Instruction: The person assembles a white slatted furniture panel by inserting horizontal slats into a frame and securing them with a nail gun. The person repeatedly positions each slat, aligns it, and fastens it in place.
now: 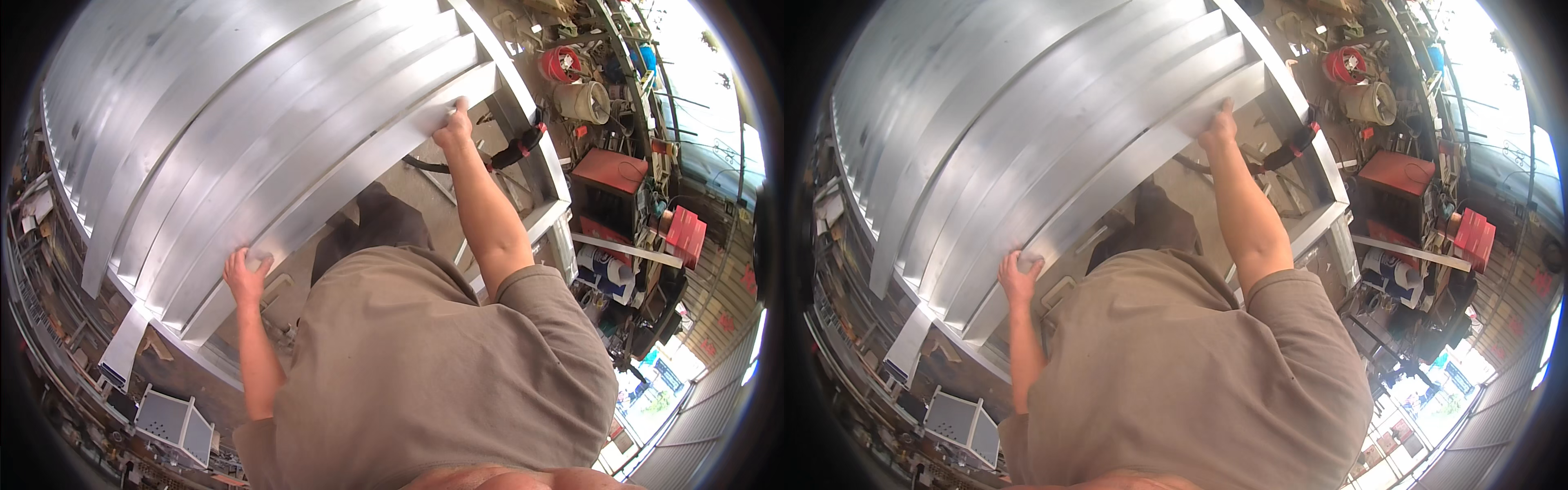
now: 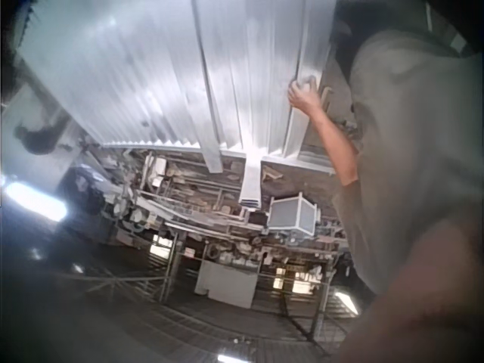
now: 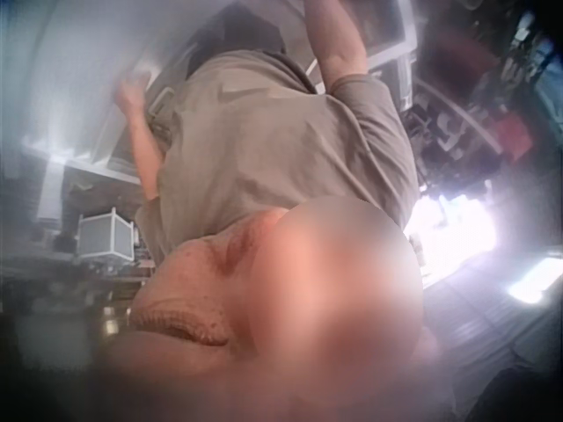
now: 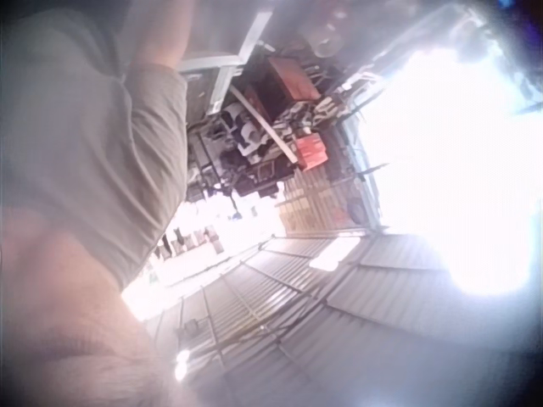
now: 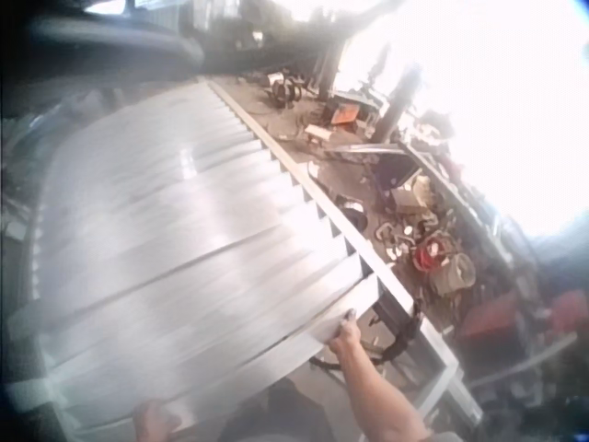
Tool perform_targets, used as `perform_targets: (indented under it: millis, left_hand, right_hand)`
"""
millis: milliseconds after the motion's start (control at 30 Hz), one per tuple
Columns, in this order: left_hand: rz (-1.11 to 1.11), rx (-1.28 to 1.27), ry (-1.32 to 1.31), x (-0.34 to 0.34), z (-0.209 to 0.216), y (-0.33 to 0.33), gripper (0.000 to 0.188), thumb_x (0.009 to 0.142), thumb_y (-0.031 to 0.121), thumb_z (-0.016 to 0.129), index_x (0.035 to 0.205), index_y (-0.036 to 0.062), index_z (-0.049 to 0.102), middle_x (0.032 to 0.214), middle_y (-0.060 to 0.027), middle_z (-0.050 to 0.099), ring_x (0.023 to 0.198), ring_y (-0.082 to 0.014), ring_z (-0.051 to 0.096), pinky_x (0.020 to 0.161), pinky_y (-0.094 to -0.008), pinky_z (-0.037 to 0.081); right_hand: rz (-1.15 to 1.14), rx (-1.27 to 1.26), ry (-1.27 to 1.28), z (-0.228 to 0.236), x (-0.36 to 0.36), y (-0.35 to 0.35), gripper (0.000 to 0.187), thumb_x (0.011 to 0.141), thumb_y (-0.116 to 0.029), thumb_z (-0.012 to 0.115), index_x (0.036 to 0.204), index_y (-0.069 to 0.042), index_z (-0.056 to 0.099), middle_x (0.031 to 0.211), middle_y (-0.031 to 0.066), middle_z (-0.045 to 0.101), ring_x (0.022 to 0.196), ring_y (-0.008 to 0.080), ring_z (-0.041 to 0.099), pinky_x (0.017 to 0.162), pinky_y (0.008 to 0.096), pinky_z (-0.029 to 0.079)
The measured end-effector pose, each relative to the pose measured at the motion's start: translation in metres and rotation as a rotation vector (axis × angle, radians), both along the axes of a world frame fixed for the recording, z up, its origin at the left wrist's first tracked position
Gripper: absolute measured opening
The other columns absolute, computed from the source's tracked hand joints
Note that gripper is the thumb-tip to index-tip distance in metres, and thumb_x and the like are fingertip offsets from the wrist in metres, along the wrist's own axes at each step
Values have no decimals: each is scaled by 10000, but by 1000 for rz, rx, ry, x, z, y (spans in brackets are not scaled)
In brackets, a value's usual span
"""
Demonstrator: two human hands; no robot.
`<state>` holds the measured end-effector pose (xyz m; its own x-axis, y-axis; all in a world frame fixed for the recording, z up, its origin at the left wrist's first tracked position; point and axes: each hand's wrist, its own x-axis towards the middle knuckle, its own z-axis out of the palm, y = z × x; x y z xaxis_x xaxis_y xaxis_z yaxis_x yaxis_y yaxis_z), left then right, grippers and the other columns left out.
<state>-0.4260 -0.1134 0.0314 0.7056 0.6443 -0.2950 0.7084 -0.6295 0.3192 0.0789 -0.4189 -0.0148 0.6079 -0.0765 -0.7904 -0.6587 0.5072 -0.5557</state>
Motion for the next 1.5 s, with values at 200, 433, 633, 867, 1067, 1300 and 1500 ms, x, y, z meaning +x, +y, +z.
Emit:
perform_targets:
  millis: [200,433,633,867,1067,1300,1500]
  left_hand:
    - [1,69,-1,-2,-9,-7,759,681,511,914,1236,84,621,1206,-128,647,1213,-381,560,1048,-570,390]
    - [-20,14,6,20,5,-14,761,682,473,913,1285,114,619,1265,-103,620,1270,-333,533,1131,-534,318]
    - [-12,-8,-34,82,-1,-41,712,685,439,915,1267,139,637,1248,-74,592,1289,-317,504,1150,-519,287]
    - [22,-14,-1,90,1,-44,658,699,441,912,1228,142,661,1228,-66,588,1275,-310,502,1145,-511,294]
    - [26,-27,34,90,0,-43,652,706,449,909,1226,142,662,1222,-65,587,1274,-311,503,1145,-511,293]
    - [12,-8,15,89,-3,-43,635,706,448,910,1214,156,666,1214,-50,587,1266,-302,511,1141,-506,297]
    - [7,-1,-18,86,-6,-43,615,699,444,915,1208,194,675,1199,-31,583,1256,-290,516,1136,-508,304]
  right_hand:
    - [-91,11,36,13,2,11,608,963,-456,687,1394,-55,534,1438,127,587,1309,334,566,1128,555,436]
    - [-71,-2,-4,19,0,17,635,1002,-470,639,1458,-53,493,1523,135,528,1367,354,528,1161,592,395]
    - [-82,-8,-14,19,-1,20,648,1046,-502,581,1497,-53,462,1560,132,497,1396,357,503,1176,599,372]
    - [-81,14,-27,12,-1,17,630,1058,-487,565,1498,-49,459,1564,121,494,1412,342,486,1194,579,352]
    - [-73,8,-16,15,-1,19,644,1033,-495,603,1477,-45,481,1541,108,518,1401,333,493,1190,570,354]
    - [-89,-6,-12,16,-1,18,595,1017,-462,630,1435,-54,517,1522,87,537,1379,315,509,1184,553,362]
    - [-86,1,-38,7,0,17,572,1023,-444,628,1429,-56,521,1520,82,539,1381,312,505,1181,559,366]
